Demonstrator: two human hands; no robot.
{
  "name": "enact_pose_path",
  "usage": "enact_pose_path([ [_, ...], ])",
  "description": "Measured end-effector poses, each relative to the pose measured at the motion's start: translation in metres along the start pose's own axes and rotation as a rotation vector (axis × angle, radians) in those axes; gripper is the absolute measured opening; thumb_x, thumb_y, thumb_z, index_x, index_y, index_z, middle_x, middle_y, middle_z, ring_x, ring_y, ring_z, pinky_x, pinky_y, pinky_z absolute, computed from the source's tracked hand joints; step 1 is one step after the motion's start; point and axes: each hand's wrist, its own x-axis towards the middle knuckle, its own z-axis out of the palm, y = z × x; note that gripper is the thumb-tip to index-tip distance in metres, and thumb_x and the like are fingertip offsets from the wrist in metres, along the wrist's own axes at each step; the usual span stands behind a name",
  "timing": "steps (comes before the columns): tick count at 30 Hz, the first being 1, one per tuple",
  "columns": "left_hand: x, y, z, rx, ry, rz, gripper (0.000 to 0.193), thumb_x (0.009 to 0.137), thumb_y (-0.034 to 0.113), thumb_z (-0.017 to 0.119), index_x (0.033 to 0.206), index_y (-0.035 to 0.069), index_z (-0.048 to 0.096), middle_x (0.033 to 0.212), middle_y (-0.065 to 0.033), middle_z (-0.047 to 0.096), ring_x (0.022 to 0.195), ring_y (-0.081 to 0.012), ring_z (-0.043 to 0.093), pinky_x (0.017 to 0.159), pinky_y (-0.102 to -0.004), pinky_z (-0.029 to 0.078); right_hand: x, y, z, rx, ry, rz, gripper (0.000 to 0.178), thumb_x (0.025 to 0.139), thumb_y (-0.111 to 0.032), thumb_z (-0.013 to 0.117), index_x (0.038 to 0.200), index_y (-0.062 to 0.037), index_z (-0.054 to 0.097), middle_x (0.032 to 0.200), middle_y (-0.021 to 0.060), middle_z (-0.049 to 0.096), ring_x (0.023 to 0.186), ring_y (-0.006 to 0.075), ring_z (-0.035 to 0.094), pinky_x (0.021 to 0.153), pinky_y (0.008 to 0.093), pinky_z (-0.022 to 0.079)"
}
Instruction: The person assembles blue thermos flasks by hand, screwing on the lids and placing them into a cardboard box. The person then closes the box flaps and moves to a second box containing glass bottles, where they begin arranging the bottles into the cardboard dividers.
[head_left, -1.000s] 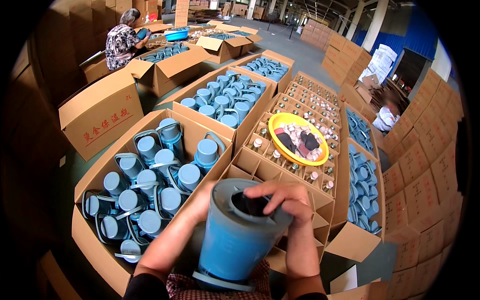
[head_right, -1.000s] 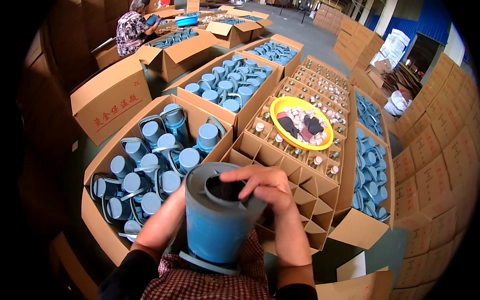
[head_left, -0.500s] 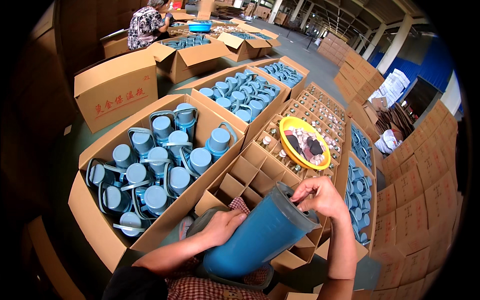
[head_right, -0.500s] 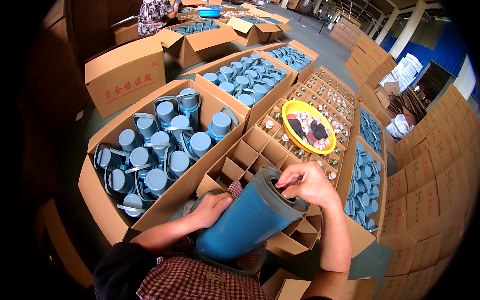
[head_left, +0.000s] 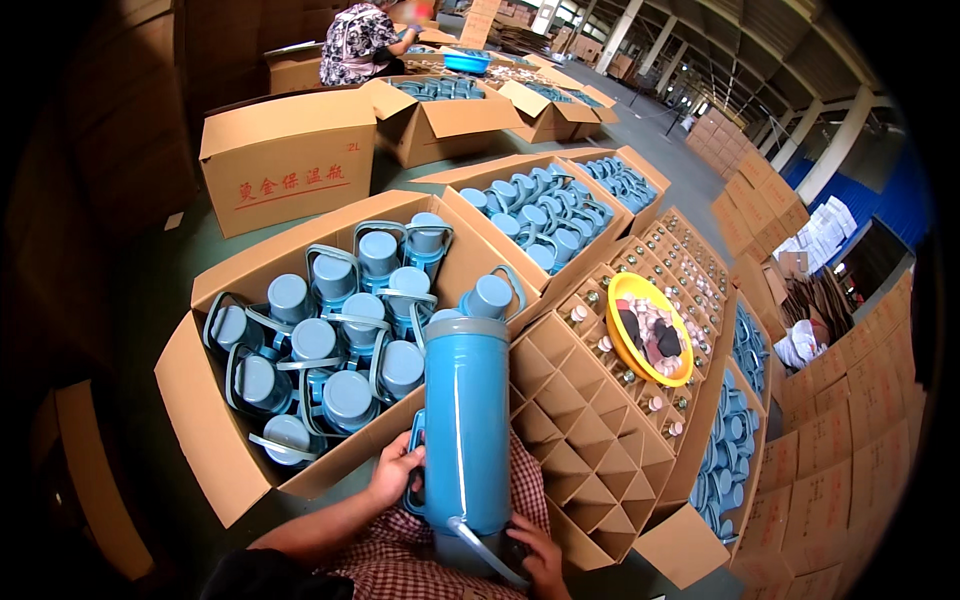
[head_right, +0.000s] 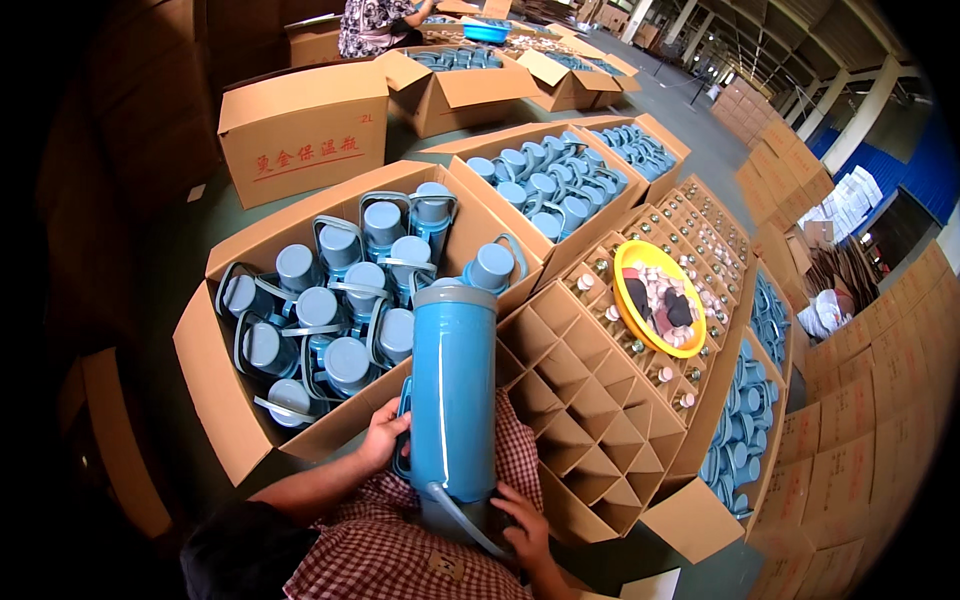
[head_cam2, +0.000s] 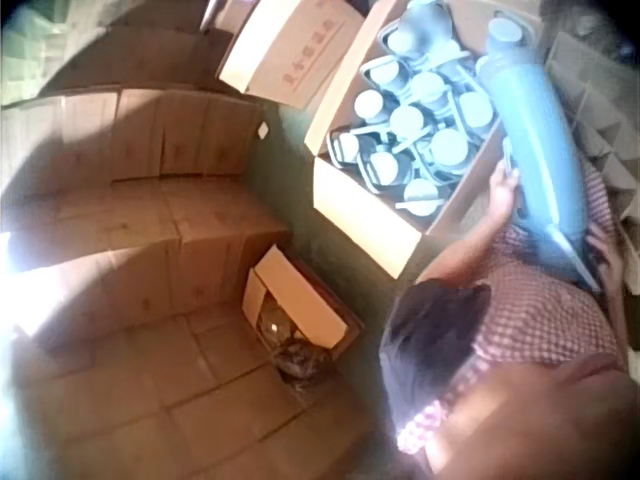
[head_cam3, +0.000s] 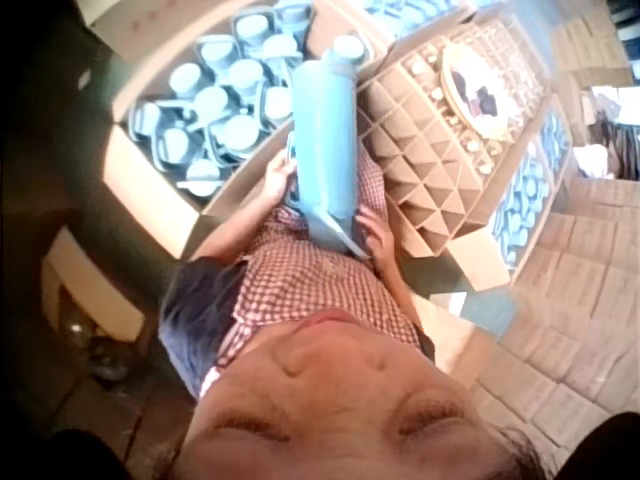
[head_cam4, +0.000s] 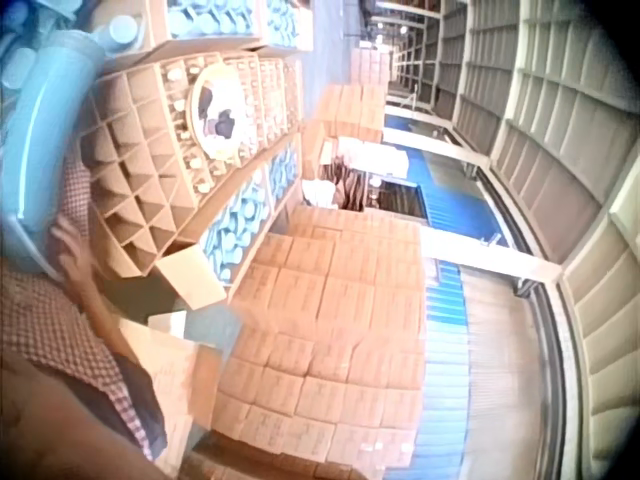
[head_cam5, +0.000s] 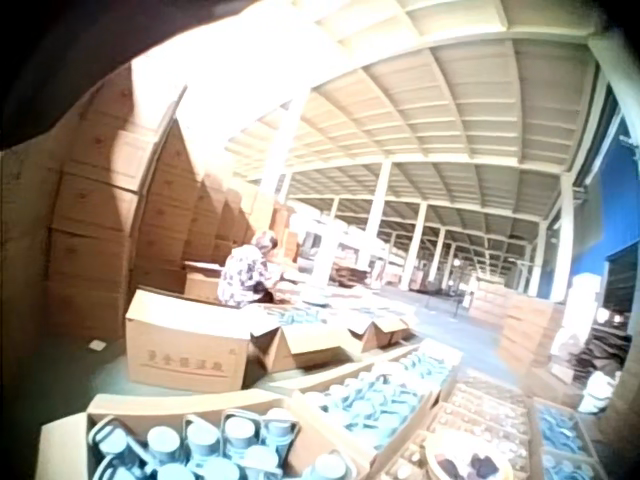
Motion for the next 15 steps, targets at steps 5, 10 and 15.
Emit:
enact_pose_path([
  [5,0.048,-0.005,0.026,-0.237,0.034,-0.057,0.014,0.094,0.01,0.043,0.097,0.003,0.055,0.068,-0.0026,0.05,0.045,-0.0123,0.045,0.035,-0.0242,0.036,0.024,-0.029,0.032,-0.167,0.298,0.031,0.074,0.082,-0.026,0.066,0.14,0.0045,0.03,0.141,0.0243,0.038,0.131,0.0333,0.038,0.107,0.0385,0.03],
  [10,0.16,0.024,0.042,-0.254,0.066,0.013,0.023,0.095,0.013,0.04,0.104,0.0,0.056,0.084,-0.0119,0.062,0.066,-0.021,0.061,0.055,-0.0327,0.052,0.146,-0.042,-0.004,-0.291,0.446,-0.138,0.073,0.082,-0.015,0.063,0.141,0.0041,0.025,0.146,0.021,0.031,0.13,0.0306,0.039,0.106,0.0398,0.032],
  [15,0.271,0.063,0.044,-0.671,-0.153,-0.125,0.023,0.094,0.014,0.04,0.105,0.001,0.056,0.087,-0.0111,0.063,0.065,-0.0199,0.059,0.053,-0.0274,0.049,0.307,-0.048,-0.026,-0.735,0.519,-0.477,0.049,0.081,-0.004,0.059,0.129,-0.0027,0.049,0.146,0.0252,0.028,0.132,0.0408,0.032,0.107,0.0441,0.03],
])
